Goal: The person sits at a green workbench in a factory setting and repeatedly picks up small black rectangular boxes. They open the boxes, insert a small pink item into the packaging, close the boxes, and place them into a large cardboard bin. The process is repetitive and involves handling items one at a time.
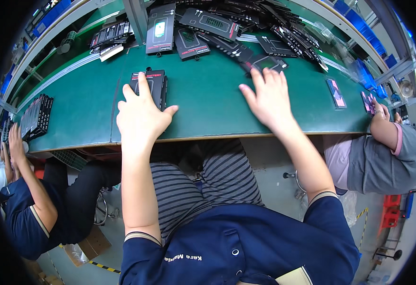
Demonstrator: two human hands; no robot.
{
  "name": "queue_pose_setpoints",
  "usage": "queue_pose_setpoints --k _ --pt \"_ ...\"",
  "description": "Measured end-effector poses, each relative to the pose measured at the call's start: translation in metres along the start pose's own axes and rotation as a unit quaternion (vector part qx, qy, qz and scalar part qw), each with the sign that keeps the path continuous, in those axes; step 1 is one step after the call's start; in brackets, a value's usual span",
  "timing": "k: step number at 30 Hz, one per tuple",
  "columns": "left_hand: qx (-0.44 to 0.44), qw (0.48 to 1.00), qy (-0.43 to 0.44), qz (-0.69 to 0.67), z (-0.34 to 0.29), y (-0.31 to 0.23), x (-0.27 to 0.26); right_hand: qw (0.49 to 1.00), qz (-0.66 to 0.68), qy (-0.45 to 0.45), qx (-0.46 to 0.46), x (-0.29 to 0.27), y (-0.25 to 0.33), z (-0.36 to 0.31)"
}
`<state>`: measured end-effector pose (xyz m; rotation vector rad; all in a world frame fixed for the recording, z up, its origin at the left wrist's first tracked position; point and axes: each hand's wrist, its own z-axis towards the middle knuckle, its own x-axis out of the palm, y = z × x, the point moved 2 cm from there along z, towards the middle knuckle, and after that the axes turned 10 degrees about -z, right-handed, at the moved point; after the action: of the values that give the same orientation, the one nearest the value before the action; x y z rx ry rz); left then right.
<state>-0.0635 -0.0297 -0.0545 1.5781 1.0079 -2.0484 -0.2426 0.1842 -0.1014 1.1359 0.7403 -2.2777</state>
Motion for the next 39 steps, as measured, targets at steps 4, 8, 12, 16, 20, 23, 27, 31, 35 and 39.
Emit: queue_pose_setpoints --k 4,8,12,16,20,23,27,31,35,39 --pt "0.012 0.999 0.012 0.043 0.007 -0.013 0.001 0.978 0.182 -0.072 -0.077 -0.031 0.013 -0.028" --pt "0.226 0.962 -0.148 0.039 -0.013 -0.054 0.023 0.974 0.180 -0.134 0.029 0.007 -0.072 -0.023" --pt "0.428 0.882 0.035 -0.195 -0.022 -0.102 0.089 0.943 -0.198 -0.121 0.237 0.058 -0.206 -0.043" --pt "0.485 0.850 0.046 -0.202 -0.046 -0.103 0.071 0.947 -0.108 0.089 0.290 0.053 -0.249 -0.071" --pt "0.513 0.826 0.054 -0.226 -0.052 -0.085 0.044 0.980 -0.018 0.015 0.200 0.023 -0.179 -0.084" --pt "0.398 0.864 0.124 -0.282 -0.021 -0.077 0.012 0.988 0.045 -0.030 0.144 -0.014 -0.107 -0.088" --pt "0.424 0.888 0.069 -0.166 -0.003 -0.064 0.031 0.960 0.226 0.033 0.162 -0.022 -0.069 -0.066" --pt "0.419 0.877 0.127 -0.198 -0.008 -0.062 0.058 0.937 0.333 0.059 0.083 -0.018 -0.062 -0.048" --pt "0.440 0.868 0.119 -0.199 -0.008 -0.061 0.054 0.894 0.398 0.196 -0.058 -0.036 -0.058 -0.038" --pt "0.463 0.860 0.067 -0.205 -0.010 -0.066 0.063 0.834 0.517 0.169 -0.094 -0.040 -0.011 -0.048"
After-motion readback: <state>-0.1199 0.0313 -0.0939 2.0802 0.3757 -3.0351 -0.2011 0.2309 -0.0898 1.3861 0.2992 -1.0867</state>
